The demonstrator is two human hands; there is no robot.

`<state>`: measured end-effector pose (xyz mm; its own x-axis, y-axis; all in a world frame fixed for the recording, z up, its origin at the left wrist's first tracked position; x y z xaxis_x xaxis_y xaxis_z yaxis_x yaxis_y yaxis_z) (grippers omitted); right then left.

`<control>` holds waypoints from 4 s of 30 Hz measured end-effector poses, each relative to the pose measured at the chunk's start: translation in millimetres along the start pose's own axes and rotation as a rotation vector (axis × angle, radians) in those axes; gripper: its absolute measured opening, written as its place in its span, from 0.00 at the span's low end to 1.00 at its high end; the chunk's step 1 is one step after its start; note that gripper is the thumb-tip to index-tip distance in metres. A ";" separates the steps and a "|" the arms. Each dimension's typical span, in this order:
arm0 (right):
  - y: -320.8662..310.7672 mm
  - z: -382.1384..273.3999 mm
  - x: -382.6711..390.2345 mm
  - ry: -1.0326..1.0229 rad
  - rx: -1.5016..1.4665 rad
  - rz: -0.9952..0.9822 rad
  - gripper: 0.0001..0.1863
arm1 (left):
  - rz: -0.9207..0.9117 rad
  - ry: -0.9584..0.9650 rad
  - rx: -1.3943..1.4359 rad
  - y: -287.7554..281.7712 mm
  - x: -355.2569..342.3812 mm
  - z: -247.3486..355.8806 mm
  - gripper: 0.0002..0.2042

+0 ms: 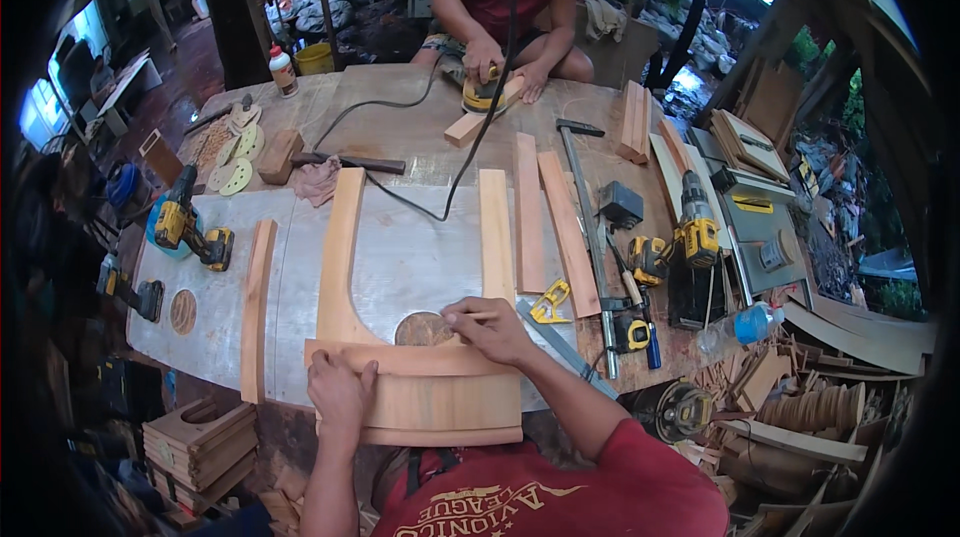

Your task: The person uses a measuring tape and pencil to mark wood pieces, then aligns and fits several wooden components together to test their assembly.

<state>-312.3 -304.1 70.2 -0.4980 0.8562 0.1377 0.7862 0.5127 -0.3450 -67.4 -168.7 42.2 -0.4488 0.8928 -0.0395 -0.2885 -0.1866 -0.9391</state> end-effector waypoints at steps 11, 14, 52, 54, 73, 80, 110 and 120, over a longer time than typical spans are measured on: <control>68.8 -4.9 -104.0 -0.206 0.037 -0.388 0.15 | 0.017 -0.007 -0.008 -1.7 -17.6 7.7 0.29; 94.6 -3.4 -122.3 -0.407 0.184 -0.375 0.17 | 0.024 0.013 -0.029 2.7 -12.7 6.8 0.29; 9.7 14.6 -107.9 -0.496 0.405 -0.738 0.16 | -0.187 -0.124 -0.209 -0.6 -22.7 17.3 0.32; -0.5 22.7 -100.7 -0.472 0.415 -0.731 0.16 | -0.191 -0.143 -0.201 -2.2 -23.0 18.5 0.29; -48.6 42.2 -74.3 -0.389 0.378 -0.706 0.15 | -0.237 -0.191 -0.234 -2.8 -30.2 28.3 0.28; -124.5 45.3 -40.5 -0.214 0.470 -0.714 0.14 | -0.238 -0.209 -0.260 -6.1 -28.1 27.4 0.27; -62.4 39.1 275.9 0.280 0.316 0.697 0.12 | -0.343 0.653 0.090 37.7 -10.6 42.6 0.34; -16.4 13.5 308.2 0.430 0.549 0.880 0.16 | 0.036 0.351 0.701 -46.7 -34.4 -31.7 0.27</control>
<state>-483.5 -49.5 105.7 0.4021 0.9118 -0.0832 0.4810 -0.2877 -0.8281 -11.7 -177.7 76.6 -0.2077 0.9368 -0.2814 -0.7977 -0.3287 -0.5056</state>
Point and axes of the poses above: each hand's wrist, its own x-axis away from the middle knuckle, its own y-axis out of the palm, z = x × y, the point moved 3 cm from there along -x, towards the middle knuckle, and after that the axes turned 10 degrees about x, right-handed, at the moved point
